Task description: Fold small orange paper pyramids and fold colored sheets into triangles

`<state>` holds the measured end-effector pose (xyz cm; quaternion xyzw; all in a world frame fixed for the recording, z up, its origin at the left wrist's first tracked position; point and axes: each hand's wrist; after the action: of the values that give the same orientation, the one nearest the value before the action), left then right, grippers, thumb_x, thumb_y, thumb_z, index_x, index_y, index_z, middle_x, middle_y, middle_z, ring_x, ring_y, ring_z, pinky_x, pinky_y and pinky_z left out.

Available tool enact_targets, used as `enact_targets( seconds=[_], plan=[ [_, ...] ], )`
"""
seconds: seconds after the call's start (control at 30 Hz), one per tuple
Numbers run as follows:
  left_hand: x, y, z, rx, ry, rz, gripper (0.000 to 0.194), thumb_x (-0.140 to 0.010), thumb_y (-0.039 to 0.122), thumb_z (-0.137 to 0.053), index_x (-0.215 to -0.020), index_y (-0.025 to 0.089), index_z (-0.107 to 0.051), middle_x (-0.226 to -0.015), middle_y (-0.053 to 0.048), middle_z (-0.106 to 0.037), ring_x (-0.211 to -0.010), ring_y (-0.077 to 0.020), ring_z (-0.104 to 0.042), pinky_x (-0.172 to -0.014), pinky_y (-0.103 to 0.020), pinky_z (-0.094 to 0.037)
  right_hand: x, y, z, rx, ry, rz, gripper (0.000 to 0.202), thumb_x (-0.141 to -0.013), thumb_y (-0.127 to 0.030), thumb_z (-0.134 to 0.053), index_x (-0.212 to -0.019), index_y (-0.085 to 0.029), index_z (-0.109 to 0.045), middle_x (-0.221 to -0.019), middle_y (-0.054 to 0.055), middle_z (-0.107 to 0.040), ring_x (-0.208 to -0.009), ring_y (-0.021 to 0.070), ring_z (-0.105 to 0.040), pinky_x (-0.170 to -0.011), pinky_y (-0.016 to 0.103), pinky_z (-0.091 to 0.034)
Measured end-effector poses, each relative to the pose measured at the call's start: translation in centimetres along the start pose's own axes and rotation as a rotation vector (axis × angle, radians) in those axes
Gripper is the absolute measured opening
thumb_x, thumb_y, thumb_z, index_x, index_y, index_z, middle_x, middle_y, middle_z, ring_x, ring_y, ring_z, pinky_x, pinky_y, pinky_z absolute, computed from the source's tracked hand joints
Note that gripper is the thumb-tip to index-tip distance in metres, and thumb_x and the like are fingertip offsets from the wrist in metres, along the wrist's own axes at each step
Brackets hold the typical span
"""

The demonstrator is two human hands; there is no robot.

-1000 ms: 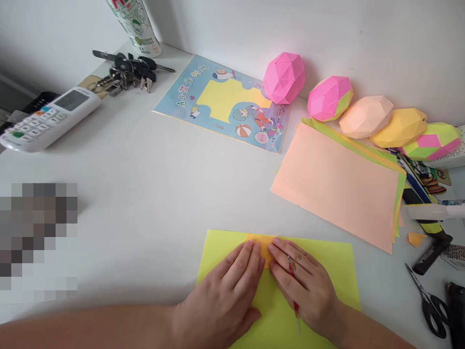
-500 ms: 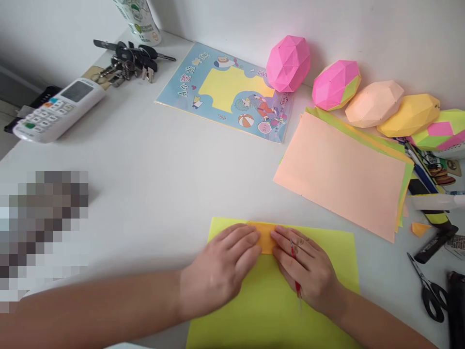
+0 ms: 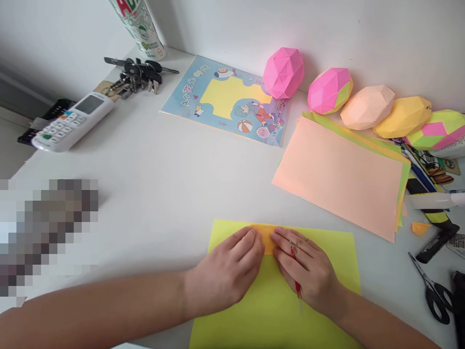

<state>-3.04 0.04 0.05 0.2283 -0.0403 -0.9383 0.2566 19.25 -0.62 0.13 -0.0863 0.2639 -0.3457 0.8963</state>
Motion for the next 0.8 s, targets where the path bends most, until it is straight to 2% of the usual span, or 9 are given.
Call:
enact_targets(
  seconds=[0.1, 0.23, 0.3, 0.4, 0.47, 0.53, 0.6, 0.7, 0.8],
  plan=[
    [0.1, 0.0, 0.0, -0.062, -0.079, -0.033, 0.026, -0.084, 0.008, -0.050, -0.105, 0.002, -0.064, -0.112, -0.018, -0.065, -0.110, -0.0300, -0.059, -0.103, -0.047, -0.045, 0.0, 0.0, 0.0, -0.012, -0.007, -0.003, 0.024, -0.084, 0.001, -0.055, -0.101, -0.011, -0.067, -0.112, 0.015, -0.071, -0.115, 0.0261, -0.062, -0.096, 0.042, -0.057],
    [0.1, -0.2, 0.0, -0.100, -0.248, -0.097, 0.031, -0.085, 0.025, -0.056, -0.110, 0.008, -0.063, -0.132, -0.019, -0.057, -0.119, -0.0307, -0.053, -0.106, -0.045, -0.039, 0.0, 0.0, 0.1, -0.086, -0.010, -0.036, 0.029, -0.085, 0.000, -0.051, -0.106, -0.014, -0.064, -0.115, 0.014, -0.070, -0.117, 0.0253, -0.061, -0.096, 0.043, -0.057],
    [0.1, -0.3, 0.0, -0.111, -0.264, -0.100, 0.033, -0.086, 0.032, -0.057, -0.110, 0.010, -0.063, -0.134, -0.018, -0.056, -0.119, -0.0301, -0.052, -0.107, -0.045, -0.035, -0.2, 0.1, 0.3, -0.197, 0.016, -0.082, 0.028, -0.085, 0.000, -0.052, -0.106, -0.015, -0.064, -0.114, 0.014, -0.070, -0.114, 0.0248, -0.063, -0.094, 0.042, -0.057],
    [0.0, -0.3, 0.1, -0.131, -0.237, -0.077, 0.044, -0.092, 0.045, -0.049, -0.115, 0.010, -0.063, -0.134, -0.017, -0.056, -0.117, -0.0287, -0.051, -0.108, -0.044, -0.031, -0.5, 0.7, 1.1, -0.484, 0.062, -0.268, 0.020, -0.091, -0.011, -0.051, -0.104, -0.018, -0.064, -0.104, 0.010, -0.072, -0.105, 0.0225, -0.066, -0.092, 0.040, -0.056],
    [0.0, -0.3, 0.2, -0.134, -0.238, -0.071, 0.055, -0.094, 0.053, -0.042, -0.122, 0.010, -0.060, -0.137, -0.014, -0.054, -0.115, -0.0272, -0.049, -0.107, -0.041, -0.030, -0.5, 1.4, 1.6, -0.710, 0.069, -0.458, 0.030, -0.100, -0.027, -0.036, -0.105, -0.021, -0.065, -0.095, 0.008, -0.072, -0.095, 0.0201, -0.067, -0.085, 0.038, -0.057],
    [-0.1, -0.4, 0.3, -0.128, -0.249, -0.075, 0.059, -0.094, 0.056, -0.038, -0.126, 0.011, -0.059, -0.140, -0.010, -0.051, -0.113, -0.0267, -0.047, -0.108, -0.039, -0.028, -0.6, 2.1, 2.0, -0.897, 0.065, -0.639, 0.044, -0.103, -0.040, -0.021, -0.113, -0.025, -0.061, -0.089, 0.006, -0.068, -0.081, 0.0176, -0.065, -0.067, 0.032, -0.057],
    [-0.1, -0.6, 0.3, -0.120, -0.257, -0.084, 0.061, -0.094, 0.057, -0.036, -0.127, 0.012, -0.059, -0.142, -0.008, -0.050, -0.113, -0.0272, -0.045, -0.108, -0.040, -0.026, -0.7, 2.7, 2.3, -0.981, 0.032, -0.755, 0.041, -0.102, -0.046, -0.023, -0.117, -0.027, -0.056, -0.083, 0.003, -0.062, -0.066, 0.0140, -0.059, -0.050, 0.025, -0.049],
    [-0.3, -0.6, 0.1, -0.122, -0.269, -0.088, 0.064, -0.093, 0.059, -0.035, -0.131, 0.014, -0.056, -0.146, -0.007, -0.045, -0.114, -0.0278, -0.042, -0.108, -0.040, -0.023, -1.2, 3.2, 2.3, -0.909, -0.076, -0.765, 0.021, -0.098, -0.036, -0.044, -0.099, -0.024, -0.061, -0.074, 0.000, -0.054, -0.058, 0.0107, -0.051, -0.047, 0.022, -0.041],
    [-0.6, -0.4, 0.1, -0.135, -0.288, -0.074, 0.065, -0.092, 0.060, -0.034, -0.133, 0.015, -0.055, -0.147, -0.006, -0.044, -0.111, -0.0279, -0.042, -0.106, -0.040, -0.025, -1.8, 3.2, 2.2, -0.786, -0.109, -0.714, 0.012, -0.090, -0.023, -0.054, -0.082, -0.019, -0.061, -0.074, 0.001, -0.056, -0.054, 0.0091, -0.049, -0.046, 0.023, -0.039]
  ],
)
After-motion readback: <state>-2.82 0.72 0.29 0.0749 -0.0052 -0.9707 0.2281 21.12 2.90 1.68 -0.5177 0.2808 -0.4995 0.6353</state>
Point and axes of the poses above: each hand's wrist, its own x-axis away from the middle knuckle, its own z-axis out of the back of the hand, y = z × x
